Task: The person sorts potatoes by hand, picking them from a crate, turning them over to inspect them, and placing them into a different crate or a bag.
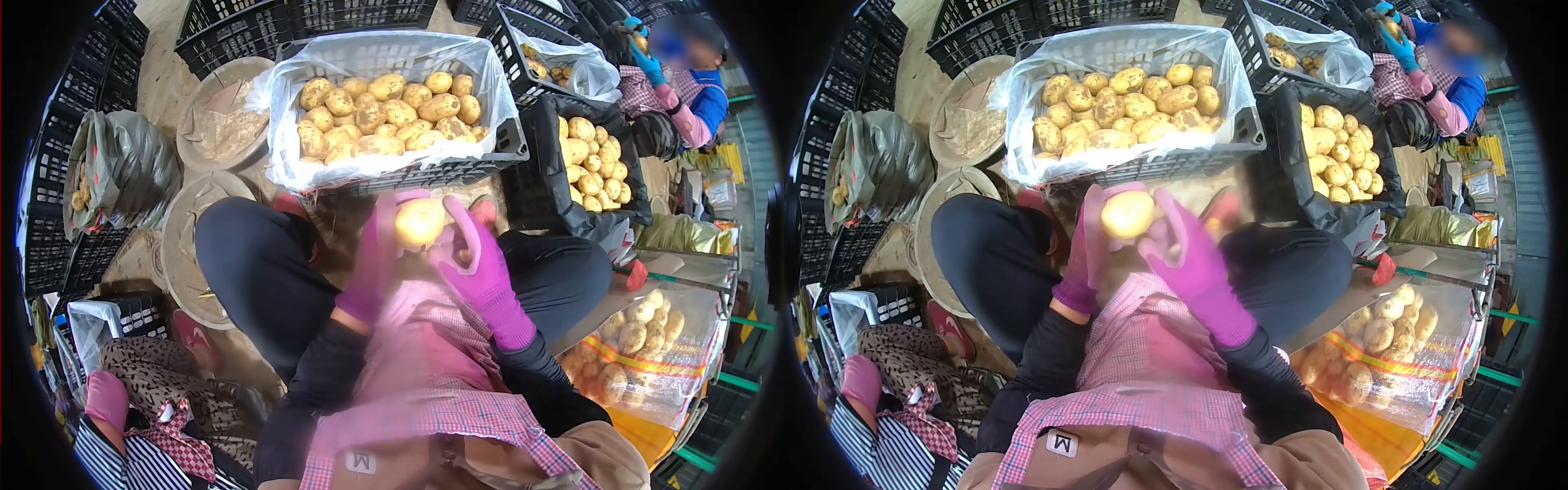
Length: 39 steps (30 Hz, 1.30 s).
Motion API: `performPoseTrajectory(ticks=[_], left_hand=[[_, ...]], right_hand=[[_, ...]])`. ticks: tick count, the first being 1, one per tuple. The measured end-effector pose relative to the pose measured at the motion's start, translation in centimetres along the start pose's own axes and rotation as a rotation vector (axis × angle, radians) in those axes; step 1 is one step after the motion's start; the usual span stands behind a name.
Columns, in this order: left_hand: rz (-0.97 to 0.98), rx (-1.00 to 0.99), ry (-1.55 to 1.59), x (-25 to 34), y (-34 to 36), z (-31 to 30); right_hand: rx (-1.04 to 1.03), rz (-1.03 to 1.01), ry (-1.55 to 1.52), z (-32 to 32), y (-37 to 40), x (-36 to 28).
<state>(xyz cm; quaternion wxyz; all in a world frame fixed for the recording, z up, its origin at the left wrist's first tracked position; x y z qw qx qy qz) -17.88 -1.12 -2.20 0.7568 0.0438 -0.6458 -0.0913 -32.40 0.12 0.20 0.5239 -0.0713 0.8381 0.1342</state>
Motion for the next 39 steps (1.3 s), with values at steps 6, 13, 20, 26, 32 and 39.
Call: performPoseTrajectory(ticks=[6, 13, 20, 26, 32, 39], left_hand=[[0.234, 0.056, -0.546, -1.9, 0.0, -0.2], [0.126, 0.03, -0.659, -0.8, -0.8, -1.8], [0.369, 0.095, -0.288, 1.9, -0.3, 0.8], [0.33, 0.02, -0.55, 1.3, -0.6, -0.1], [0.332, 0.273, -0.283, 1.2, -0.5, 1.0], [0.303, 0.173, -0.399, 1.4, -0.7, 1.1]], right_hand=[[-0.04, -0.023, -0.387, 0.2, -1.6, -1.1], [-0.04, 0.2, -0.831, -0.4, -1.2, -1.8], [-0.066, 0.173, -0.847, 0.0, -0.8, -1.0], [-0.03, 0.255, -0.828, 0.2, 0.3, -0.2], [0.004, 0.147, -0.639, 0.5, 0.5, 0.2], [0.094, -0.134, -0.146, 1.8, 1.9, 1.8]])
Point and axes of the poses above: each hand's wrist, its own y-axis away from the middle knuckle, its own z-axis out of the palm, x = y × z, the point moved 7 cm from there along -y, towards the middle knuckle, and after that the axes turned 10 degrees about -y, right-handed, at the moved point
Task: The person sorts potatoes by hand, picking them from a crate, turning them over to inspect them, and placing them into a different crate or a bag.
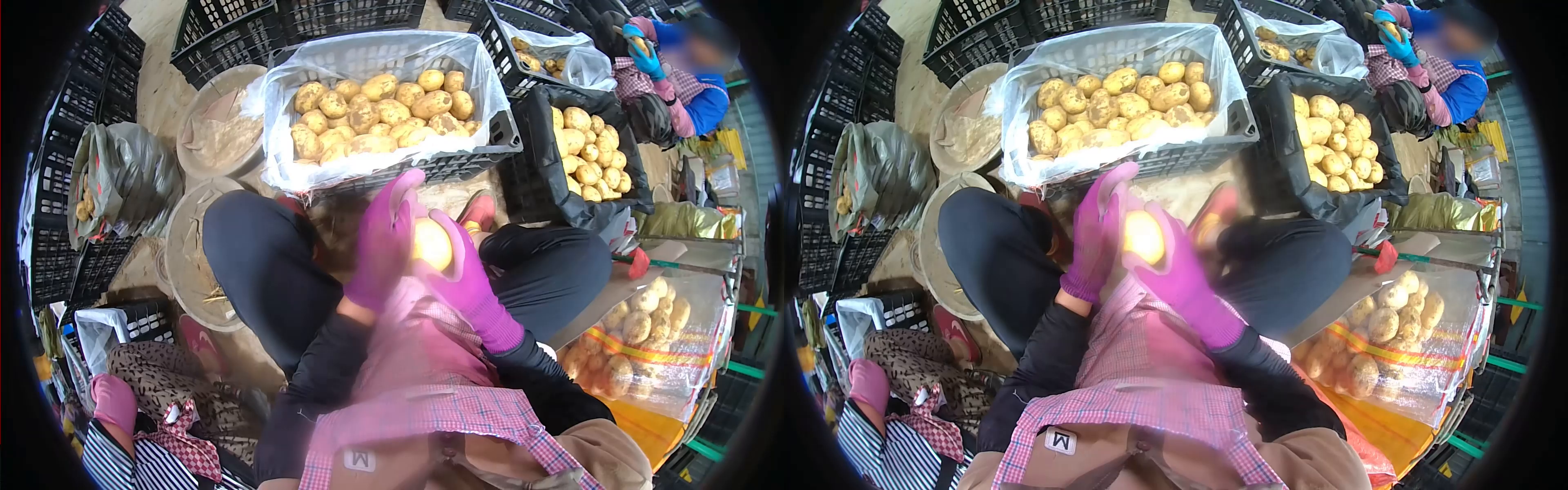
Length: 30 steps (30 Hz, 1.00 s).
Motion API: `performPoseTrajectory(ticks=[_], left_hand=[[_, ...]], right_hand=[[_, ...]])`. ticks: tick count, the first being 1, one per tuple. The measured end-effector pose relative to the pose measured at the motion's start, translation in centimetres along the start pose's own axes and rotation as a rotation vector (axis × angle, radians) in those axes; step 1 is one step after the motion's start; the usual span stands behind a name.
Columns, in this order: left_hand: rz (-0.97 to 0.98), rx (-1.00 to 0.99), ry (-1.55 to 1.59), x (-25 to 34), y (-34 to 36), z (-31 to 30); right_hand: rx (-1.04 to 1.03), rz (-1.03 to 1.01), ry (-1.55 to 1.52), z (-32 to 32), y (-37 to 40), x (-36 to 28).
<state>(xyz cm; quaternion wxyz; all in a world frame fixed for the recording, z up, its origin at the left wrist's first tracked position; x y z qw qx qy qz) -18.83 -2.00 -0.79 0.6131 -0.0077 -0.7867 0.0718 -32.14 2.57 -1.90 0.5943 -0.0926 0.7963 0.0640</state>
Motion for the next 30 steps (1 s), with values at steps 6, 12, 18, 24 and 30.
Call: performPoseTrajectory(ticks=[6, 12, 18, 24, 30], left_hand=[[-0.117, -0.012, 0.105, -1.2, -0.6, -0.1], [-0.25, -0.031, 0.258, -0.4, 0.3, -0.2], [-0.068, 0.023, 0.111, -0.4, 0.4, 0.1], [-0.306, -0.1, 0.267, -2.4, 0.9, 0.9], [-0.351, -0.112, 0.299, -2.7, 1.1, 1.1]], right_hand=[[-0.148, 0.409, -0.764, -0.6, 1.4, -0.6], [-0.113, 0.395, -0.776, -2.0, 1.5, -1.9], [-0.02, 0.174, -0.481, -5.1, 1.0, -4.5], [0.5, -0.334, -0.529, -27.2, 8.7, -8.9], [0.396, -0.935, -0.904, -34.5, 9.0, -21.5]])
Point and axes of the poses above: each hand's wrist, its own y-axis away from the middle knuckle, its own z-axis out of the palm, x = y × z, the point moved 7 cm from there along -y, towards the middle knuckle, and after that the axes turned 10 degrees about -y, right-handed, at the moved point
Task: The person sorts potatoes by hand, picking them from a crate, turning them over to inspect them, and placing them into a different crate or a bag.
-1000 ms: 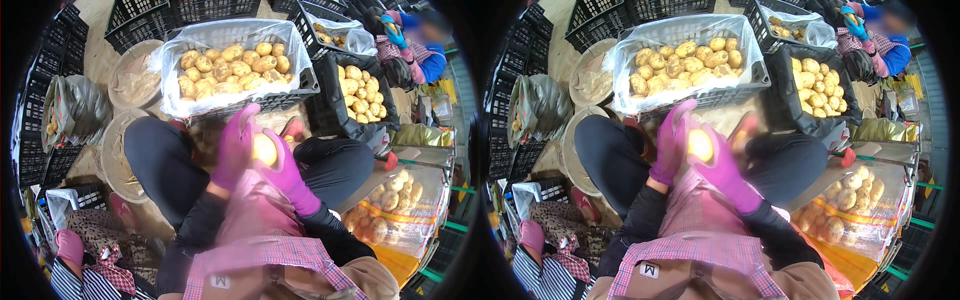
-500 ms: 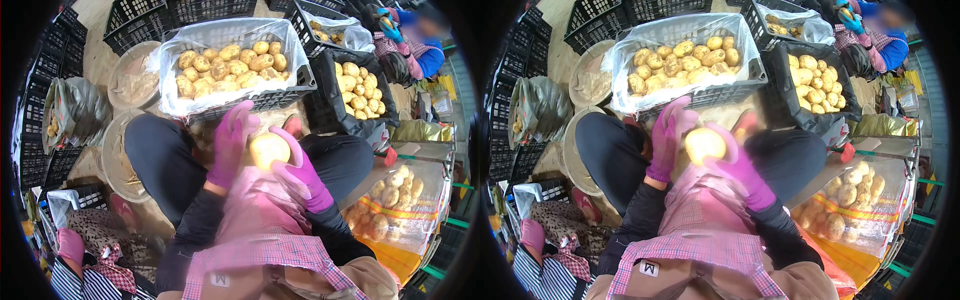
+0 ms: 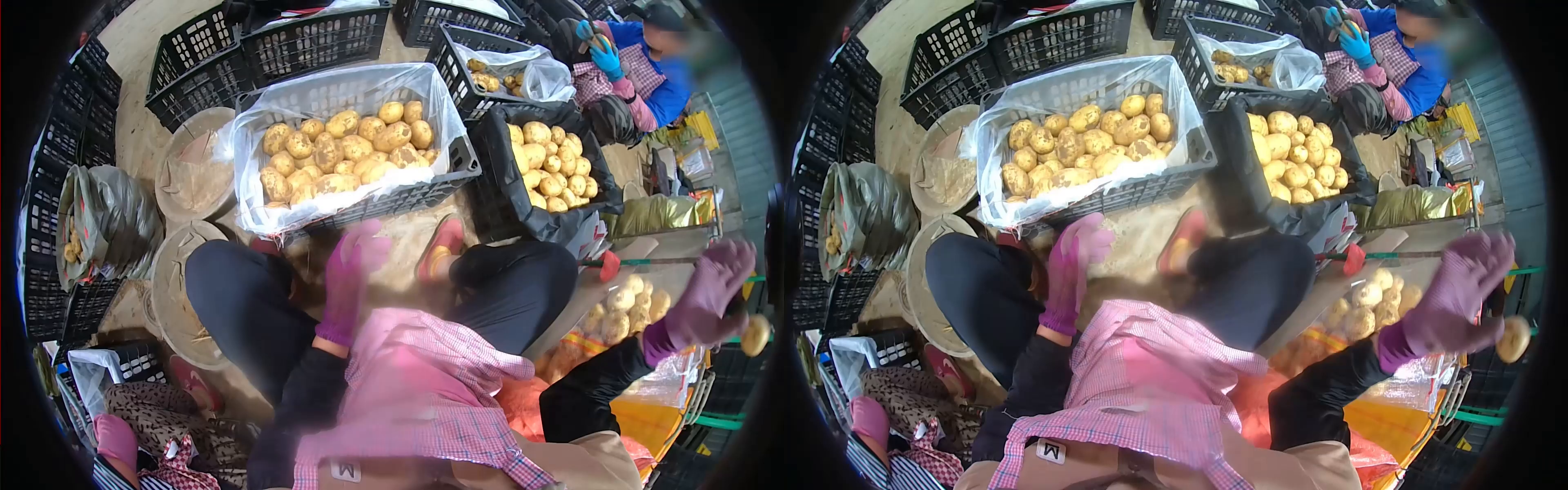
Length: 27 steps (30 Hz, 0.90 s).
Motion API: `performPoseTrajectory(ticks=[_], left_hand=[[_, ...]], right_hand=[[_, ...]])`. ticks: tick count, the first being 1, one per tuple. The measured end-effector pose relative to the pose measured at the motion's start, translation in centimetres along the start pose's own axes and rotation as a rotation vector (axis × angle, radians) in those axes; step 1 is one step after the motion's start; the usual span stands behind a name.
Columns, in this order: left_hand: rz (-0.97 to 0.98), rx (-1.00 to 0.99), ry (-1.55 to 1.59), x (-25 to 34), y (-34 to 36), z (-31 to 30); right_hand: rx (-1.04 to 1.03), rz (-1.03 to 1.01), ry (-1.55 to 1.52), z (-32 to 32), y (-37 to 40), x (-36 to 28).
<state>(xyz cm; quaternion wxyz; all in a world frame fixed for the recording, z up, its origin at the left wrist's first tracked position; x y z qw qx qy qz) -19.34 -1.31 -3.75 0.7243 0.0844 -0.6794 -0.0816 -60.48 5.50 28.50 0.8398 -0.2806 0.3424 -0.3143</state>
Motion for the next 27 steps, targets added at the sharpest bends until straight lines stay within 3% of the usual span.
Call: performPoseTrajectory(ticks=[3, 6, 8, 9, 11, 12, 14, 16, 19, 23, 27], left_hand=[[0.095, -0.003, 0.0, 0.2, -0.2, -0.2], [0.182, 0.012, -0.085, 0.5, -0.4, -0.6], [0.134, 0.007, -0.043, -0.2, -0.7, -0.8], [0.063, 0.0, 0.044, -1.0, -0.9, -0.8], [-0.025, 0.008, 0.143, -1.4, -1.6, -0.9], [-0.041, 0.02, 0.154, -0.7, -1.9, -0.9], [-0.107, 0.047, 0.239, -1.1, -2.6, -0.8], [-0.173, 0.051, 0.294, -1.9, -3.2, -1.0], [-0.192, 0.071, 0.316, -2.0, -3.6, -1.3], [-0.23, 0.093, 0.374, -1.4, -3.7, -0.7], [0.007, 0.135, 0.218, -2.7, -3.7, -0.9]], right_hand=[[-0.068, 0.466, 0.048, -2.4, 1.1, 13.1], [-0.171, 0.772, 0.617, -3.9, 5.5, 31.1], [-0.374, 0.939, 0.847, -8.4, 8.6, 41.3], [-0.309, 1.046, 0.867, -13.2, 11.0, 46.9], [-0.406, 1.006, 1.082, -18.5, 13.4, 54.0], [-0.399, 1.099, 1.17, -23.8, 14.8, 58.4], [-0.291, 1.223, 1.217, -26.9, 16.6, 61.6], [-0.086, 1.27, 1.13, -24.3, 16.6, 60.8], [-0.113, 1.384, 1.044, -27.6, 16.9, 62.3], [-0.17, 1.23, 0.645, -19.1, 15.1, 57.5], [-0.228, 1.174, 0.447, -9.7, 14.1, 49.8]])
Point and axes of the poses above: each hand's wrist, its own y-axis away from the middle knuckle, its own z-axis out of the palm, x = y × z, the point moved 7 cm from there along -y, towards the middle knuckle, and after that the axes turned 10 degrees about -y, right-handed, at the moved point
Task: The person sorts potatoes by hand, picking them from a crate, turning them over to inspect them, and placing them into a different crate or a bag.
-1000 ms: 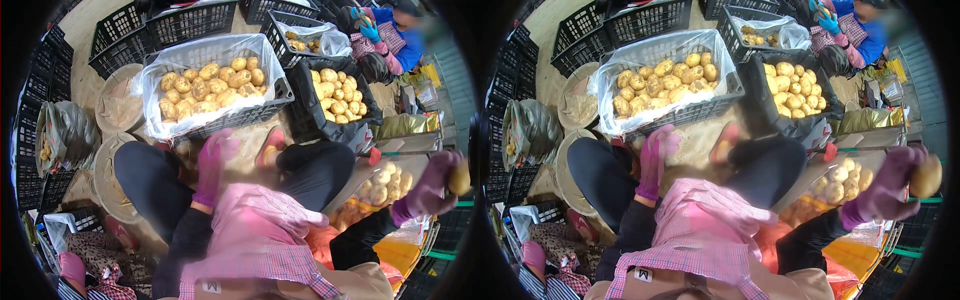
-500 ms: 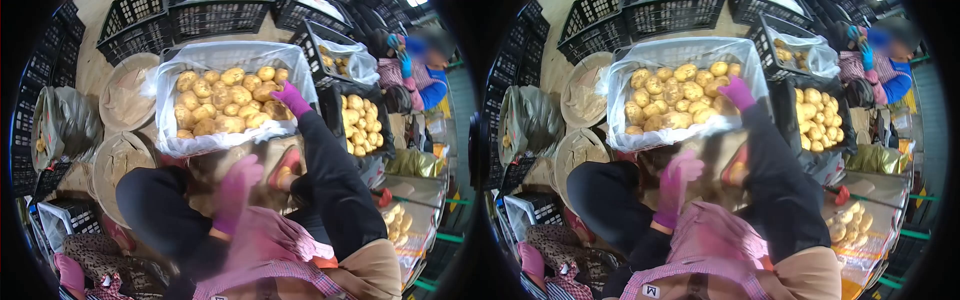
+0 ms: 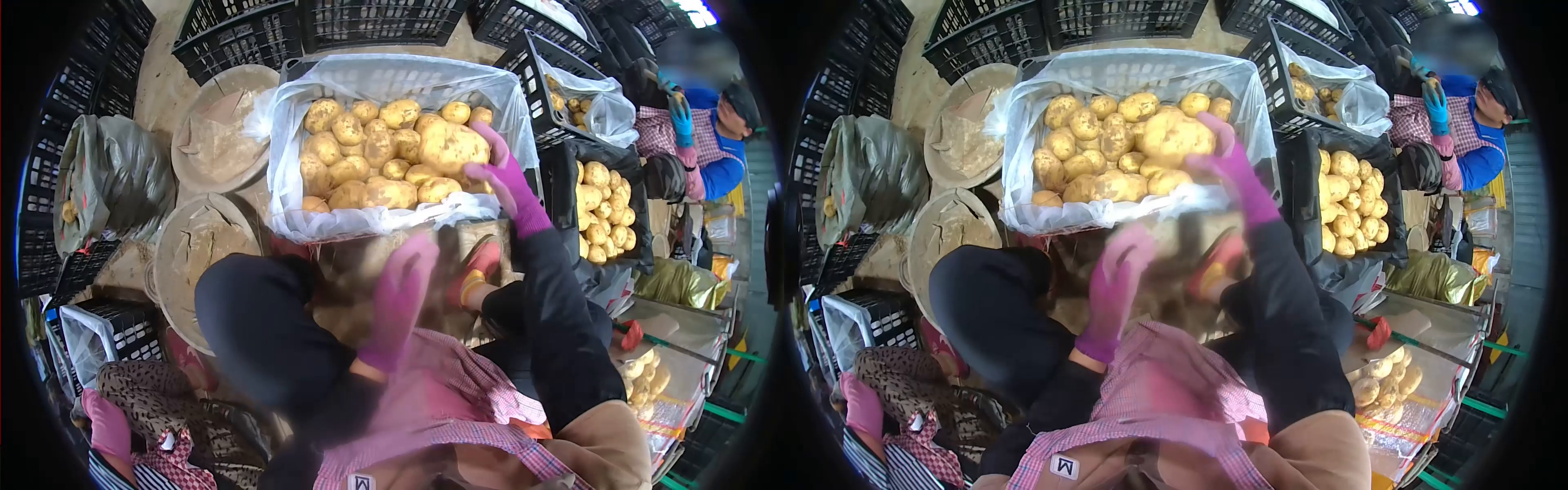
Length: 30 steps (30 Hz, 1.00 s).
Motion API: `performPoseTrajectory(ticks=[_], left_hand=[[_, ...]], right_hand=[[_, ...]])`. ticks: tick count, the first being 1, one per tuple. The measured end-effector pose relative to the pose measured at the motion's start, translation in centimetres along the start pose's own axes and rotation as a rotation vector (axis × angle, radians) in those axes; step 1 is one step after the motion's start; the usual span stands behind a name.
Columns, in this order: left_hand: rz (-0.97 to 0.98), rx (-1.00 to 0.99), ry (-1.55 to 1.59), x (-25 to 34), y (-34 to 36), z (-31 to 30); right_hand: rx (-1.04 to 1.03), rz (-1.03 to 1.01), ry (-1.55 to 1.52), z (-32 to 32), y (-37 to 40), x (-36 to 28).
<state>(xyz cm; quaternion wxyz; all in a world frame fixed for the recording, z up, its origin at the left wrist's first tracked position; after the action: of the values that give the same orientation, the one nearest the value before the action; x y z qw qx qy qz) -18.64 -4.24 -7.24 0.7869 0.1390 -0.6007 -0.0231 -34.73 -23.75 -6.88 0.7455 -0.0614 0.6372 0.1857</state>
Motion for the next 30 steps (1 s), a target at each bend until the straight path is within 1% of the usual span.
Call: performPoseTrajectory(ticks=[2, 3, 4, 5, 6, 7, 8, 10, 11, 13, 14, 15, 17, 19, 21, 22, 24, 26, 28, 30], left_hand=[[0.228, 0.089, -0.21, 0.4, 0.1, -0.8], [0.212, 0.024, -0.084, 0.5, 0.0, -1.0], [0.246, 0.03, -0.105, 1.1, 0.2, -0.9], [0.28, 0.034, -0.125, 2.4, 0.5, -0.5], [0.315, 0.036, -0.143, 3.8, 1.0, -0.1], [0.28, 0.026, -0.13, 5.2, 1.8, 0.3], [0.196, -0.037, -0.076, 4.7, 2.2, 0.6], [0.022, -0.161, 0.031, 3.7, 3.3, 0.5], [0.061, -0.176, -0.099, 3.8, 3.9, 0.6], [0.277, -0.186, -0.319, 3.5, 4.3, 0.4], [0.239, -0.191, -0.303, 2.8, 4.4, 0.3], [0.201, -0.196, -0.286, 2.9, 4.5, 0.3], [-0.164, -0.206, -0.002, 1.8, 4.4, 0.4], [0.097, -0.182, -0.319, 2.2, 4.6, -0.4], [0.293, -0.162, -0.507, 2.4, 4.8, -0.8], [0.359, -0.155, -0.537, 2.5, 4.9, -0.9], [0.594, -0.126, -0.62, 2.9, 5.1, -1.1], [0.933, -0.083, -0.718, 3.7, 5.7, -1.2], [0.833, -0.133, -0.746, 3.0, 5.7, -1.4], [0.761, -0.171, -0.778, 2.3, 5.9, -1.7]], right_hand=[[-0.051, -0.014, -0.106, 2.5, 4.6, -1.7], [-0.058, -0.002, -0.111, 3.7, 6.9, -2.3], [-0.063, 0.01, -0.116, 4.8, 9.1, -2.5], [-0.082, -0.093, -0.043, 5.2, 11.0, -2.3], [-0.039, -0.032, -0.021, 6.2, 13.2, -2.2], [-0.022, -0.061, -0.019, 7.6, 15.1, -2.2], [-0.003, -0.089, -0.017, 8.6, 16.6, -2.1], [0.054, -0.224, 0.306, 9.6, 18.8, -2.9], [0.083, -0.289, 0.468, 10.1, 19.5, -3.2], [0.161, -0.294, 0.49, 10.7, 20.5, -3.5], [0.196, -0.295, 0.502, 11.1, 20.8, -3.7], [0.267, -0.344, 0.505, 11.4, 21.0, -4.1], [0.324, -0.334, 0.686, 11.0, 20.9, -3.9], [0.327, -0.362, 0.841, 10.8, 20.6, -3.2], [0.263, -0.412, 0.917, 10.6, 20.2, -2.8], [0.22, -0.426, 0.927, 10.7, 20.1, -2.9], [0.089, -0.406, 0.834, 11.3, 20.0, -3.2], [0.111, -0.301, 0.675, 11.3, 20.1, -3.0], [0.142, -0.256, 0.655, 11.0, 20.1, -2.7], [0.18, -0.267, 0.771, 10.2, 20.0, -2.8]])
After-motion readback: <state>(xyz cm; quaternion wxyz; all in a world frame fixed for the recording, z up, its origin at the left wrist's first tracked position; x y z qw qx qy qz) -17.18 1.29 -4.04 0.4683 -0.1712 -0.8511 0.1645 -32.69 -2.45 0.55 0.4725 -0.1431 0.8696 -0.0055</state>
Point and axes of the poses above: each hand's wrist, its own y-axis away from the middle knuckle, its own z-axis out of the palm, x = y × z, the point moved 7 cm from there along -y, towards the middle knuckle, and after that the axes turned 10 degrees about -y, right-handed, at the moved point
